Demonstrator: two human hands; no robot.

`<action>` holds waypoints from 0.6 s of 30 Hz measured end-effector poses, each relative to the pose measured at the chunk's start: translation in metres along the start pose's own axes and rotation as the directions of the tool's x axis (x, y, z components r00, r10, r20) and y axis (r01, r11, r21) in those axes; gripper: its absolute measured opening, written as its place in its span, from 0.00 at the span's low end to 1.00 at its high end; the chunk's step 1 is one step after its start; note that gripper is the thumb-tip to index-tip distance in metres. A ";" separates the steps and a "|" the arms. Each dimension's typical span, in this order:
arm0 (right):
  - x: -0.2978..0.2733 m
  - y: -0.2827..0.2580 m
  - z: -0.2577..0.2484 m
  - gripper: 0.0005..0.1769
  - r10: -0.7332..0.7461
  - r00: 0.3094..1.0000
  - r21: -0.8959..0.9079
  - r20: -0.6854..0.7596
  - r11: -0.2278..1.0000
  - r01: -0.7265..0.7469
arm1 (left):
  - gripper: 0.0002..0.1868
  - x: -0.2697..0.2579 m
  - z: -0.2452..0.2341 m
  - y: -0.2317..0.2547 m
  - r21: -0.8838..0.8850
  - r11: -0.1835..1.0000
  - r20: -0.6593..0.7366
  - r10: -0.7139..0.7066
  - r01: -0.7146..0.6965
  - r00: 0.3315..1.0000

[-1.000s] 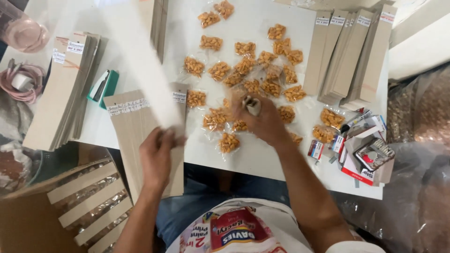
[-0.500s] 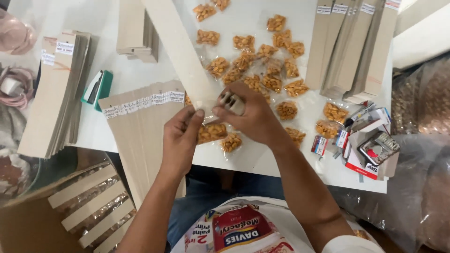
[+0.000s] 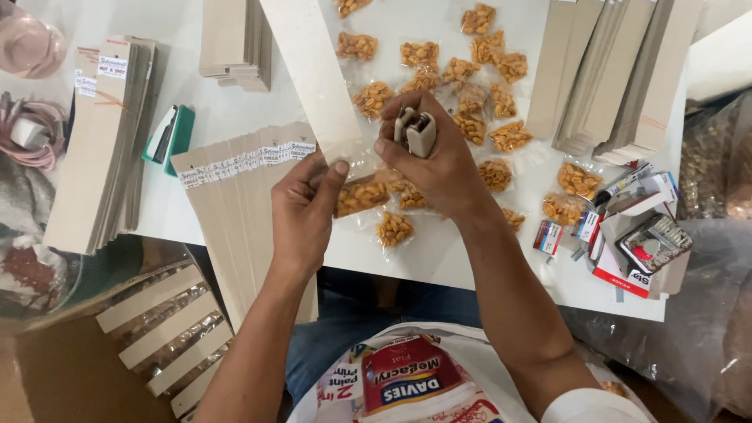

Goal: Stapling cardboard labels onto small plastic bags filled with nuts for packaging.

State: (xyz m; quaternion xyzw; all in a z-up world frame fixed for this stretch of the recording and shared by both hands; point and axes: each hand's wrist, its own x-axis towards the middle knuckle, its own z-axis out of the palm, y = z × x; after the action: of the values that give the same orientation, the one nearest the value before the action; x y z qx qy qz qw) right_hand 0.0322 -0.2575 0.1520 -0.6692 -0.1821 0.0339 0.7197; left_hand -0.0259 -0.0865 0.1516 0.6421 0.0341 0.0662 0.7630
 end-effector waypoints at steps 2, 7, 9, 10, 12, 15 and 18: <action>0.002 0.005 0.002 0.15 0.030 0.999 0.010 -0.035 1.000 -0.030 | 0.12 0.002 -0.001 -0.007 0.031 0.999 -0.007 0.018 -0.018 1.000; 0.026 0.024 0.024 0.25 0.200 0.882 0.170 -0.427 0.976 -0.139 | 0.14 0.005 -0.015 -0.051 0.320 0.926 -0.040 0.224 -0.199 0.974; 0.039 0.006 0.041 0.30 0.308 0.854 0.074 -0.420 0.949 -0.306 | 0.20 0.000 -0.012 -0.049 0.428 0.886 -0.056 0.226 -0.181 0.972; 0.047 -0.004 0.048 0.36 0.412 0.814 -0.030 -0.409 0.886 -0.463 | 0.27 -0.002 -0.010 -0.049 0.527 0.835 -0.085 0.238 -0.159 0.967; 0.041 0.002 0.056 0.34 0.354 0.851 0.114 -0.388 0.934 -0.337 | 0.29 -0.007 -0.008 -0.051 0.550 0.815 -0.039 0.245 -0.184 0.969; 0.035 0.014 0.063 0.25 0.262 0.886 0.280 -0.384 0.947 -0.159 | 0.33 -0.016 -0.009 -0.065 0.624 0.756 0.031 0.230 -0.199 0.973; 0.022 0.053 0.048 0.20 0.196 0.899 0.071 -0.391 0.981 -0.183 | 0.29 -0.017 -0.010 -0.079 0.672 0.710 0.069 0.224 -0.211 0.972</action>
State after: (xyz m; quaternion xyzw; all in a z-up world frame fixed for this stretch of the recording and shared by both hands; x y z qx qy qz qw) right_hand 0.0479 -0.2001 0.1064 -0.6647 0.0339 -0.0295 0.7458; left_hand -0.0397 -0.0926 0.0714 0.8736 -0.0132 0.1445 0.4646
